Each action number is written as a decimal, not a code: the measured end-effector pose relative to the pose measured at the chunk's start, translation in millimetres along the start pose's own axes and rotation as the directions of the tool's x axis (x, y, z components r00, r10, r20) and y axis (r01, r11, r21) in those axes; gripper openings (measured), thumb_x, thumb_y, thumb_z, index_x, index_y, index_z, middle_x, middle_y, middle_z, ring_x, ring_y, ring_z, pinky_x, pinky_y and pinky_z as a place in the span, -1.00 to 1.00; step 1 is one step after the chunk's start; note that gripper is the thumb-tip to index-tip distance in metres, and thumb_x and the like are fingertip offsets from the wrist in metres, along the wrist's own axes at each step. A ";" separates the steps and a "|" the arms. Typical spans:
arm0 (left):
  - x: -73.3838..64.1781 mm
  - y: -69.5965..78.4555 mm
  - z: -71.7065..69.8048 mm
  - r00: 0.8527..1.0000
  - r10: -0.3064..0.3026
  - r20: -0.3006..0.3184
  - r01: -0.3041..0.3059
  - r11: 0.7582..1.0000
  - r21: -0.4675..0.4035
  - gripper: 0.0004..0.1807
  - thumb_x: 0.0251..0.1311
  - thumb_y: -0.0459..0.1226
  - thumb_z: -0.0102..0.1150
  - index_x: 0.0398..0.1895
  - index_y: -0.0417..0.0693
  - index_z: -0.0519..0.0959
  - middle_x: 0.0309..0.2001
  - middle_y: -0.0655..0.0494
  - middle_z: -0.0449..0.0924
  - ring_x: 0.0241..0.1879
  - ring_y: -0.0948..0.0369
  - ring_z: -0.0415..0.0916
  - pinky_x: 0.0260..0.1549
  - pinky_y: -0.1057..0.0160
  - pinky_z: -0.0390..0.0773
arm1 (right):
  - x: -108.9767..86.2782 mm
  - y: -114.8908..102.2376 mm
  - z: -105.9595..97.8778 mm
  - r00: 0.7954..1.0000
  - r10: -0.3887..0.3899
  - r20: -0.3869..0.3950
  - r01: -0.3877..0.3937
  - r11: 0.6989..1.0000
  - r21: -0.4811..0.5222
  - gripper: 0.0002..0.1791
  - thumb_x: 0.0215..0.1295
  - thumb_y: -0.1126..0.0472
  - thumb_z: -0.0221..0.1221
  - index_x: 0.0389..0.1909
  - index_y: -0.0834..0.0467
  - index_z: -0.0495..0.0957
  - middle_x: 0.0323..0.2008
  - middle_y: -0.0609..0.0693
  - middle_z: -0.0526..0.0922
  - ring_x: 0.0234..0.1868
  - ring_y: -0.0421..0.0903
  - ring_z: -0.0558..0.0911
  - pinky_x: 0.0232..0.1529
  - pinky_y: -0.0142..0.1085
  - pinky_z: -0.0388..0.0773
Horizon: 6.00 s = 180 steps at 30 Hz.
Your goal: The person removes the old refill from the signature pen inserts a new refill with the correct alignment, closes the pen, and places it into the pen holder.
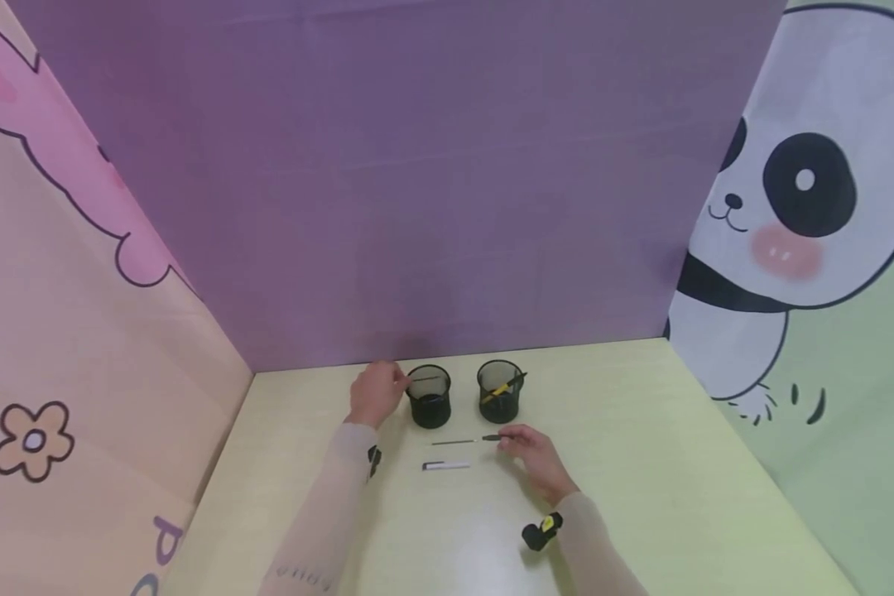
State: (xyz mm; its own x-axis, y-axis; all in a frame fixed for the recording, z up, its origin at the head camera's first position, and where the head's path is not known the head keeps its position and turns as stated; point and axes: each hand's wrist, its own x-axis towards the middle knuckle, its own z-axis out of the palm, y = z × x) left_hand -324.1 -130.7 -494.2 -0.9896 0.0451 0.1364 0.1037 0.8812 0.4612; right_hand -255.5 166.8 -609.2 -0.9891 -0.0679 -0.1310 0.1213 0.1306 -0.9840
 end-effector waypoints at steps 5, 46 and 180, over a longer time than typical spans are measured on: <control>-12.9 -10.8 1.3 0.992 0.043 -0.118 -0.050 0.997 -0.054 -0.77 0.36 -0.07 0.29 -0.32 -0.02 0.72 -0.28 0.09 0.65 -0.34 0.15 0.55 -0.36 0.13 0.51 | -0.1 0.0 -0.3 1.000 -0.007 0.001 0.007 1.000 -0.005 -0.70 0.43 0.24 0.22 0.08 0.30 0.60 -0.04 0.27 0.73 -0.11 -0.17 0.67 0.06 -0.25 0.55; -78.7 -47.6 78.3 0.985 0.091 0.149 0.005 0.837 -0.547 -0.68 0.60 -0.15 -0.10 -0.36 -0.07 0.48 -0.30 0.10 0.58 -0.27 0.19 0.45 -0.16 0.20 0.50 | 5.6 3.5 1.0 1.000 0.020 -0.005 -0.019 0.998 0.066 -0.70 0.39 0.26 0.25 0.08 0.29 0.61 -0.08 0.17 0.75 -0.08 -0.14 0.68 0.10 -0.26 0.50; -72.5 8.7 105.0 0.979 0.154 0.136 -0.075 0.884 -0.462 -0.90 0.22 -0.07 0.41 -0.37 0.20 0.69 -0.49 0.30 0.61 -0.44 0.31 0.43 -0.18 0.19 0.28 | 1.6 3.1 2.2 0.998 0.052 0.022 -0.051 0.998 -0.032 -0.64 0.31 0.13 0.36 0.06 0.20 0.66 -0.05 -0.03 0.76 -0.05 -0.17 0.66 0.09 -0.24 0.55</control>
State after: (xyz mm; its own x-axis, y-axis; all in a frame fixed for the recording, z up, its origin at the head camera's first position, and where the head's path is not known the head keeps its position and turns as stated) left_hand -262.0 -76.8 -592.2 -0.9661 0.2437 0.0854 0.2117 0.5582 0.8023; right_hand -256.5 164.8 -612.7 -0.9793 -0.0828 -0.1848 0.1693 0.1655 -0.9716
